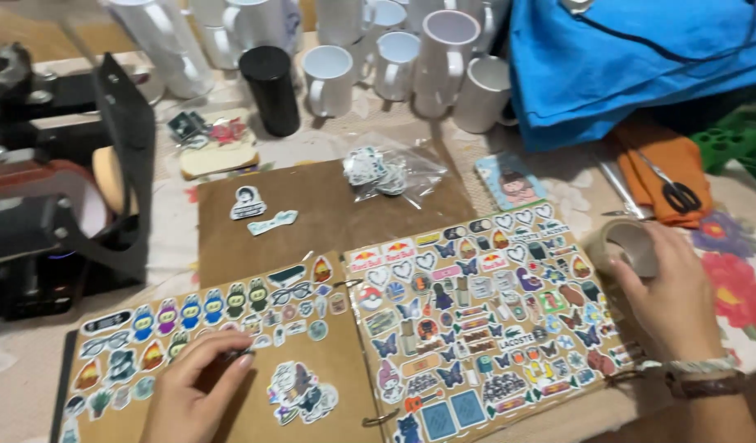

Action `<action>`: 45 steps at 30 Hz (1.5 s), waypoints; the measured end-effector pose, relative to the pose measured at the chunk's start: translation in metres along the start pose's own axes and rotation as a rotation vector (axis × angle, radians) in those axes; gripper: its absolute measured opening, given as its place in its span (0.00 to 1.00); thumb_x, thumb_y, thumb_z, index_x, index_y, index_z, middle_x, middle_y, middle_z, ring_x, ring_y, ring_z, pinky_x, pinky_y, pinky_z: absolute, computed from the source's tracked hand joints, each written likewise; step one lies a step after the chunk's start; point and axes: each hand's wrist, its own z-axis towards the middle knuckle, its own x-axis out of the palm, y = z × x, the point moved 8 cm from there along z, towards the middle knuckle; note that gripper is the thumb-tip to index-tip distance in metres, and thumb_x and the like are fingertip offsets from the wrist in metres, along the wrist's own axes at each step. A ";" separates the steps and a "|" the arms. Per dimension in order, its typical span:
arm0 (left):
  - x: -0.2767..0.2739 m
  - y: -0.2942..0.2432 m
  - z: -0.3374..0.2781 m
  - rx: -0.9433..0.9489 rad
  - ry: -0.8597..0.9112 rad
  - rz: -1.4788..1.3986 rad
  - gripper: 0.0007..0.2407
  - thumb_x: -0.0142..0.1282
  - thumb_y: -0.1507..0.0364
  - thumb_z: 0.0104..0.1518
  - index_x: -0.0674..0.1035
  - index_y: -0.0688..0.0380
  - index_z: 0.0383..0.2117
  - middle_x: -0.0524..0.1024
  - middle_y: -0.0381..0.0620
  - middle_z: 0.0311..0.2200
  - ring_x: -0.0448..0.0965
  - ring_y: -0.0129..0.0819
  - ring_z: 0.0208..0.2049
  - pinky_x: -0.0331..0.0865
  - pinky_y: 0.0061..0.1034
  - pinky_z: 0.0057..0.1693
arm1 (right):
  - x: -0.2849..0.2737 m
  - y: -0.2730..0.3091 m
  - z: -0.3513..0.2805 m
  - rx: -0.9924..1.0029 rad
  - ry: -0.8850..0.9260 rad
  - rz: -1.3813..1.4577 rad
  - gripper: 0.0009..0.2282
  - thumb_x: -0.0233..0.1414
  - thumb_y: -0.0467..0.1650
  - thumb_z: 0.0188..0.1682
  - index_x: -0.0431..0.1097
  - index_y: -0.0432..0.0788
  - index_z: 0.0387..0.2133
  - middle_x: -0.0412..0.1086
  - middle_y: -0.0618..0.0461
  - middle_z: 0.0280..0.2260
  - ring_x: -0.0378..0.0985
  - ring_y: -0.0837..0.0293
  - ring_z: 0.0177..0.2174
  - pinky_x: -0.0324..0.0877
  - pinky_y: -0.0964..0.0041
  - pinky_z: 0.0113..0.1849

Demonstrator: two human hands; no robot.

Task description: Cutting and organizing stickers into a binder at a workstation.

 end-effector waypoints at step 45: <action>0.035 -0.200 -0.046 0.633 0.058 -0.092 0.31 0.20 0.48 0.71 0.65 0.66 0.60 0.70 0.61 0.58 0.73 0.58 0.61 0.64 0.48 0.66 | 0.076 0.237 -0.165 -1.174 0.087 0.563 0.12 0.43 0.34 0.53 0.75 0.53 0.43 0.77 0.71 0.45 0.75 0.75 0.49 0.60 0.63 0.58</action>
